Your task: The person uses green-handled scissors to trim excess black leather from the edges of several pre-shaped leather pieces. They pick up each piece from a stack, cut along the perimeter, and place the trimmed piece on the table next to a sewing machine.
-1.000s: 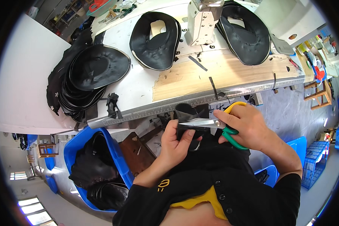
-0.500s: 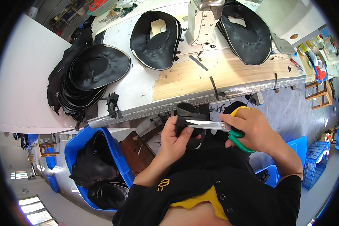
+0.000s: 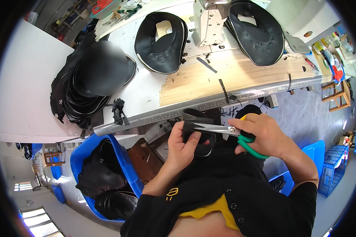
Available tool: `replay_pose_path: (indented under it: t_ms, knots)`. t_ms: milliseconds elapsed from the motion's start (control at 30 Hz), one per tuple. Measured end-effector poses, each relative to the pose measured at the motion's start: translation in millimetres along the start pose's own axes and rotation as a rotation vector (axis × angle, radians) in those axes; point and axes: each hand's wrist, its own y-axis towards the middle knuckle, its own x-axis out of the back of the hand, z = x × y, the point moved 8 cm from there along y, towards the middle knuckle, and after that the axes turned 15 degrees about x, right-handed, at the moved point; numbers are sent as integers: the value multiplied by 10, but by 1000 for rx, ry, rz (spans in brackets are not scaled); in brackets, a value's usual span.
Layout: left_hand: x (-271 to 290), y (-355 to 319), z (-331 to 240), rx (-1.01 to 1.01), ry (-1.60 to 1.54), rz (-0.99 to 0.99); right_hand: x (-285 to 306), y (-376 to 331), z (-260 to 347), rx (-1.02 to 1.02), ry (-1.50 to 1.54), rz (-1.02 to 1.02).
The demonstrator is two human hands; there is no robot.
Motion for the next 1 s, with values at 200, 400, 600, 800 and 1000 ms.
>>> replay_pose_path:
  t_ms: [200, 400, 600, 800, 1000]
  knots:
    - [-3, -10, 13, 3, -46, 4, -36, -46, -76, -57, 89, 38]
    - [-58, -12, 47, 41, 15, -10, -21, 80, 12, 32, -11, -29]
    - [-93, -39, 28, -10, 83, -6, -61, 135, -44, -25, -187, -83]
    - [-19, -12, 4, 18, -25, -37, 97, 85, -51, 18, -51, -127]
    - [-55, 31, 54, 26, 16, 3, 17, 20, -31, -21, -25, 4]
